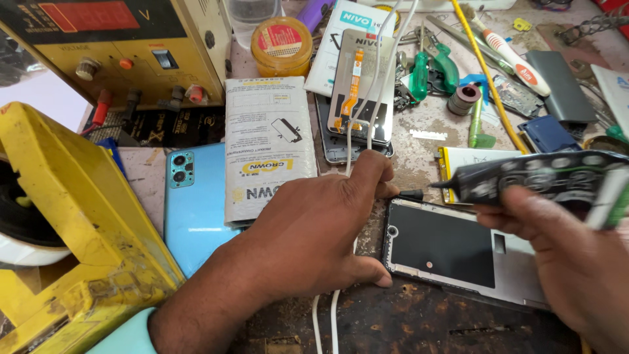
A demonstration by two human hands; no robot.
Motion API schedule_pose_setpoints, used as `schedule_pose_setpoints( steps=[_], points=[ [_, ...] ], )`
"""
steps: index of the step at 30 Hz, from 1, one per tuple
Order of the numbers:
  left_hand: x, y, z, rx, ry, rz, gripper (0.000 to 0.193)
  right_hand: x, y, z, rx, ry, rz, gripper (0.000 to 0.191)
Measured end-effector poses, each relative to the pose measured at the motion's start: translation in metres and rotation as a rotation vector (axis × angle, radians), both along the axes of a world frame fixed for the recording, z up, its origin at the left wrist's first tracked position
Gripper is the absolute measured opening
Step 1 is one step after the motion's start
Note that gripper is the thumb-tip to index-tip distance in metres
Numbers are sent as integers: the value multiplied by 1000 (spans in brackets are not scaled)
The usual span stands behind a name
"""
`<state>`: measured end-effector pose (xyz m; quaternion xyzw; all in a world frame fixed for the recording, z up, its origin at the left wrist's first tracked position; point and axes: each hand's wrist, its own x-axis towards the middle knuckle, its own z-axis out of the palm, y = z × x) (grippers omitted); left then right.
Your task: The person holds a phone back cover with a pre-attached adhesive layer, peels the protective liner from the adhesive, and aligns the cover. They then work on a disassembled phone frame on the bench, using a small hand tool to pry and press components while handling the battery and other phone parts.
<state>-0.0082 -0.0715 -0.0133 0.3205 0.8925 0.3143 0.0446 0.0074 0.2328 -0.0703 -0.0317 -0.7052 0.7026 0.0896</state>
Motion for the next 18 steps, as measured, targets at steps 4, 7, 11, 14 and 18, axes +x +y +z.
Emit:
schedule_pose_setpoints(
  steps=[4,7,11,14,18],
  points=[
    [2,-6,2,124,-65,-28,93,8,64,-18,-26,96,-60,28],
    [5,-5,2,263,-147,-92,91,22,99,-35,32,219,-207,27],
    [12,4,3,477,-195,-175,97,57,108,-56,-152,412,-252,31],
    [20,11,3,616,-330,-199,96,79,96,-55,-475,366,-290,28],
    [32,28,5,805,-470,-177,94,95,69,-27,-632,327,-243,27]
  ],
)
